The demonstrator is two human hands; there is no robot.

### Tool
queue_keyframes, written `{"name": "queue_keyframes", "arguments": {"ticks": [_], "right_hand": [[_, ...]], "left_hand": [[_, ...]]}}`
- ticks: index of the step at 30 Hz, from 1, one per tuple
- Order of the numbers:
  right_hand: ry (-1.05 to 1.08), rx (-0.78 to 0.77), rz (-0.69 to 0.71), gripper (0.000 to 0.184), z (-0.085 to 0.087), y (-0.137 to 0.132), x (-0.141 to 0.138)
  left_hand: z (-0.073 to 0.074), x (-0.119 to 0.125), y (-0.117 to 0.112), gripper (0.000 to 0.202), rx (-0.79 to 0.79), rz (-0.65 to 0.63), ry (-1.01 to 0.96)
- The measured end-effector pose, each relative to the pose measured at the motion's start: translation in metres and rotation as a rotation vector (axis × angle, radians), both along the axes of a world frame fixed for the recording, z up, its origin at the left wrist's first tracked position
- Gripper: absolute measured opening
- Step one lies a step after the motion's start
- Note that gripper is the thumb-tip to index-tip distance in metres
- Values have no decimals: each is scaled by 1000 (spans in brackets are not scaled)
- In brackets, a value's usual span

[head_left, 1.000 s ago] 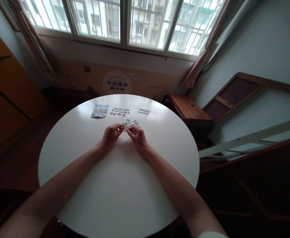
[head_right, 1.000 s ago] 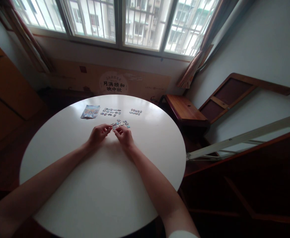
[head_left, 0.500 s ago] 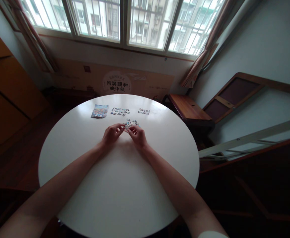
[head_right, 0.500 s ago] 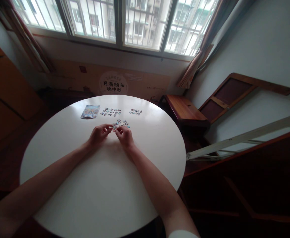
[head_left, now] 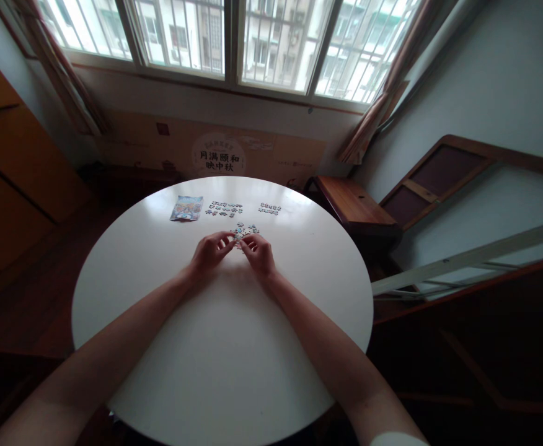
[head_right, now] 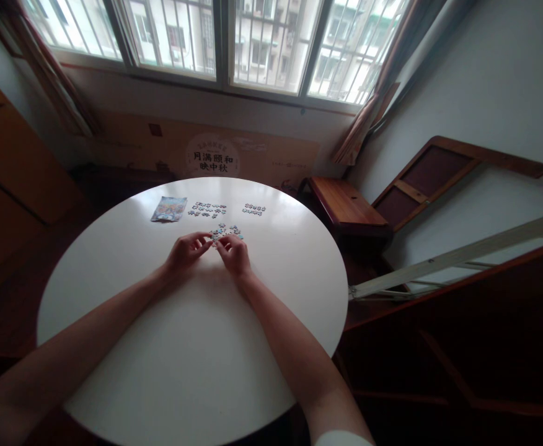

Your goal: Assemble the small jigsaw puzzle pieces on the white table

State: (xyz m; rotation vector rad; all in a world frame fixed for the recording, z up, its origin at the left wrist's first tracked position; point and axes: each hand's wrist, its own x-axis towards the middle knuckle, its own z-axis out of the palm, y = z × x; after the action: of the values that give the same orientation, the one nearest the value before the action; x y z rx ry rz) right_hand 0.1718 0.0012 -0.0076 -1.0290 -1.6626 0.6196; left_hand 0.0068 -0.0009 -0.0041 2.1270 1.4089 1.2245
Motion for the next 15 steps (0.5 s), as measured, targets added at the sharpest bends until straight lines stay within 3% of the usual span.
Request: {"name": "queue_keyframes", "arguments": {"ticks": [15], "right_hand": [[3,-3,22,15,1,-1,0]], "left_hand": [[3,0,-2,37,-17,-18,1]]}}
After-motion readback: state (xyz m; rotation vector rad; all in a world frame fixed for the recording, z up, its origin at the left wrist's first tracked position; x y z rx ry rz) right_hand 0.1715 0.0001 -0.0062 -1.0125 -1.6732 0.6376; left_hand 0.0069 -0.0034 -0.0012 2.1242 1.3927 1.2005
